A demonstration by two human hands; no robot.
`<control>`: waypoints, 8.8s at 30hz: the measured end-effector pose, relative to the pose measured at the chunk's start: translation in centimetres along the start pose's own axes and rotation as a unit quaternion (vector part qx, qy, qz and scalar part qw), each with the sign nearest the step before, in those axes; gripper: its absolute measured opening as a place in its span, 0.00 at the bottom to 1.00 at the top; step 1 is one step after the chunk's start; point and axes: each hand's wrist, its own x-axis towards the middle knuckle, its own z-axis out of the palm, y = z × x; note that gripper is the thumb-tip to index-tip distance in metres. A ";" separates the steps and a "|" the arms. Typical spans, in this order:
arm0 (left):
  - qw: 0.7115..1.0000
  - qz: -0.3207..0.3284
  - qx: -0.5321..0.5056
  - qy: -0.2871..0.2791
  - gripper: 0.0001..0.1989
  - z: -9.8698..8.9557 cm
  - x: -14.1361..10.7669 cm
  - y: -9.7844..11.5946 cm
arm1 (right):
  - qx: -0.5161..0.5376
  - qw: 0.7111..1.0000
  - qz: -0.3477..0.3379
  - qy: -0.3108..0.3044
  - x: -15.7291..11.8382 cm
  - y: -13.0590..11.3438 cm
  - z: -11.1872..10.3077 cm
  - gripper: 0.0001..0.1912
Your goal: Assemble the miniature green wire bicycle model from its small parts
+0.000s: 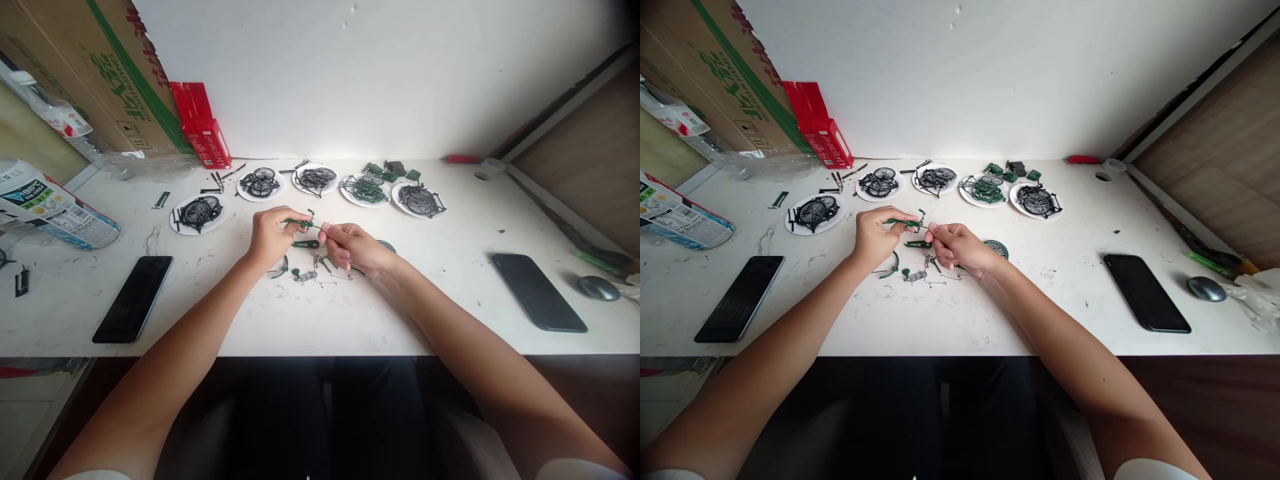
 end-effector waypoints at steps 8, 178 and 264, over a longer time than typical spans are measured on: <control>1.000 -0.001 -0.011 -0.018 0.11 0.3 0.1 0.1 | 0.066 0.997 0.041 0.006 0.4 -0.4 -0.5 0.18; 0.981 -0.160 -0.106 -0.031 0.10 0.7 0.4 -1.7 | -0.263 0.941 -0.159 0.144 1.0 2.4 -0.9 0.22; 0.984 -0.158 -0.067 -0.041 0.11 0.6 0.5 -1.4 | -0.289 0.937 -0.152 0.125 0.8 2.2 -0.9 0.23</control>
